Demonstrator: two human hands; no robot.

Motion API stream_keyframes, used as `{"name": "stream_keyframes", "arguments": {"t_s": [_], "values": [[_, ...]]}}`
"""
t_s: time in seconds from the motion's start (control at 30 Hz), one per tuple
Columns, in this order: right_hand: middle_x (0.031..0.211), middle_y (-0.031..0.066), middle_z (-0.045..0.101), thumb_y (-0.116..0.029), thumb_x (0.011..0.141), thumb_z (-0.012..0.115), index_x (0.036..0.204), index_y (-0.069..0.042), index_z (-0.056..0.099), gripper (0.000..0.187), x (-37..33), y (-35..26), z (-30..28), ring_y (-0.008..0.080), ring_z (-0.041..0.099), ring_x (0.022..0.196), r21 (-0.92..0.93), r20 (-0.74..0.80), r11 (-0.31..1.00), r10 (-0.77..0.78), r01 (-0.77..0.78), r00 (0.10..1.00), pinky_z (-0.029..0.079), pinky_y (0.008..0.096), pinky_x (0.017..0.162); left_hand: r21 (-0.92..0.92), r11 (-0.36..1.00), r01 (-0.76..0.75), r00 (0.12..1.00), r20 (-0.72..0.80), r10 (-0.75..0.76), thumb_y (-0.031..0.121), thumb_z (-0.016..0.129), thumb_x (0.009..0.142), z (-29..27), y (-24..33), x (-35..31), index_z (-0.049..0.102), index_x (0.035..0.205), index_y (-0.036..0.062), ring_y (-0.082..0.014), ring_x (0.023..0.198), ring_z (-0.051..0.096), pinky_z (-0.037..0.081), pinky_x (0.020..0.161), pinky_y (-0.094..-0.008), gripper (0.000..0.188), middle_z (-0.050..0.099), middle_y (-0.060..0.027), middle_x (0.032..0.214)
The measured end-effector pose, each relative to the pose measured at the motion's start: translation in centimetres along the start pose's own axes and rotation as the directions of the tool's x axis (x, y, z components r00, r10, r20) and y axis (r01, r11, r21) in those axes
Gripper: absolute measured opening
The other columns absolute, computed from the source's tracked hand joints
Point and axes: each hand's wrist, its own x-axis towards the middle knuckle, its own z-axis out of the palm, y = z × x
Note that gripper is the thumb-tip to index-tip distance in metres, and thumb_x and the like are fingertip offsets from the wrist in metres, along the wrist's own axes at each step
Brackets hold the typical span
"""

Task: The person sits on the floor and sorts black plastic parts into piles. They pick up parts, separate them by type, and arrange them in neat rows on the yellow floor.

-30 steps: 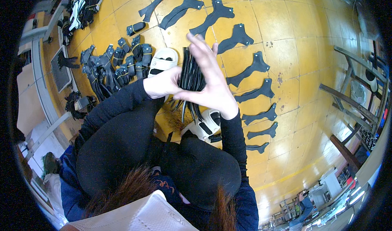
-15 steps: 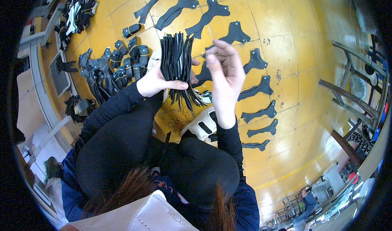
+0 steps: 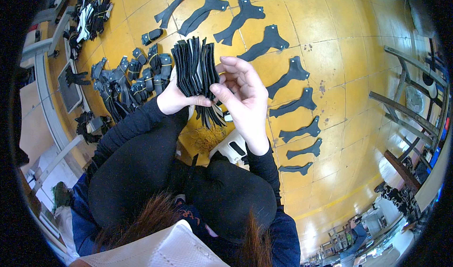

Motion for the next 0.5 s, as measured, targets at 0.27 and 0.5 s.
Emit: {"name": "stream_keyframes", "arguments": {"t_s": [0.27, 0.5], "values": [[0.103, 0.0099, 0.061, 0.002, 0.086, 0.056, 0.115, 0.001, 0.055, 0.029, -0.17, 0.20, -0.34, 0.0131, 0.056, 0.095, -0.010, -0.153, 1.000, -0.010, 0.008, 0.988, 0.045, 0.0259, 0.083, 0.044, 0.998, 0.050, 0.999, -0.019, -0.049, 0.012, 0.082, 0.070, -0.08, 0.25, -0.08, 0.051, 0.117, 0.0026, -0.0098, 0.097, 0.056, 0.046, 0.088, -0.0277, 0.058, 0.060, -0.0009, 0.104], [0.097, 0.0115, 0.064, 0.001, 0.082, 0.062, 0.098, 0.002, 0.065, 0.016, -0.24, -0.61, -0.27, 0.0130, 0.060, 0.087, -0.421, -0.048, 0.904, -0.106, 0.076, 0.993, 0.046, 0.0228, 0.076, 0.118, 0.993, -0.027, 0.999, 0.026, 0.024, 0.007, 0.081, 0.069, -0.31, -0.16, 0.04, 0.050, 0.120, 0.0025, -0.0099, 0.101, 0.055, 0.045, 0.090, -0.0278, 0.060, 0.060, -0.0020, 0.109]]}}
